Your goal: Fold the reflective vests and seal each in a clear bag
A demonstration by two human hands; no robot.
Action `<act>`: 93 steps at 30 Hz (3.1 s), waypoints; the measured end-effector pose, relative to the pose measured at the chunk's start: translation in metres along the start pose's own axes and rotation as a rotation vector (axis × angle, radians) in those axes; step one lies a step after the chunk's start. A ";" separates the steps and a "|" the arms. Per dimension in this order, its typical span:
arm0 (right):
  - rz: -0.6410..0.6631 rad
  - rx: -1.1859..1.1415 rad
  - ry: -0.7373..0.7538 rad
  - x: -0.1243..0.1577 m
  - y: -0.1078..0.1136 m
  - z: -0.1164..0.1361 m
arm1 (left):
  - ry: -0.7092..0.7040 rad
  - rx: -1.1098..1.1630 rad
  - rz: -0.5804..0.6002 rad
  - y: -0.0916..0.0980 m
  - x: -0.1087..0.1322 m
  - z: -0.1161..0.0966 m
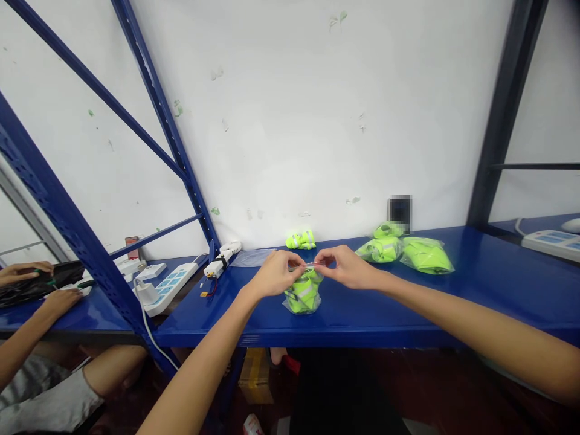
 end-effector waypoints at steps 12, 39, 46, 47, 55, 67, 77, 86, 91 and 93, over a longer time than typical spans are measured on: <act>-0.013 0.017 -0.030 0.000 0.001 0.004 | 0.039 0.031 -0.016 -0.002 0.001 0.002; -0.006 0.258 0.128 0.000 -0.010 0.006 | -0.087 -0.102 -0.055 -0.007 0.008 -0.002; -0.048 0.481 0.237 0.002 -0.015 0.016 | -0.141 -0.116 -0.042 -0.003 0.012 -0.002; -0.048 0.506 0.254 0.002 -0.016 0.017 | -0.160 -0.133 -0.036 -0.002 0.014 -0.002; -0.046 0.536 0.330 0.010 -0.014 0.018 | -0.301 -0.348 0.051 -0.002 0.026 -0.010; -0.149 0.529 0.421 0.013 -0.022 0.010 | -0.285 -0.409 0.065 -0.008 0.022 -0.005; -0.110 0.401 0.244 0.008 -0.017 0.012 | -0.171 -0.145 0.027 0.005 0.021 0.003; -0.145 0.444 0.259 0.005 -0.019 0.012 | -0.176 -0.139 -0.004 0.001 0.020 0.004; -0.164 0.442 0.262 0.005 -0.020 0.012 | -0.173 -0.148 -0.027 -0.002 0.021 0.004; -0.167 0.430 0.251 0.005 -0.020 0.012 | -0.161 -0.146 -0.029 -0.002 0.020 0.005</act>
Point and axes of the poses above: each hand's wrist, its own x-axis away from the middle knuckle, its own y-axis out of the back of the hand, z = x × y, the point moved 2 cm from there along -x, towards the middle knuckle, and after that the axes turned 11 degrees about x, right-handed, at the moved point
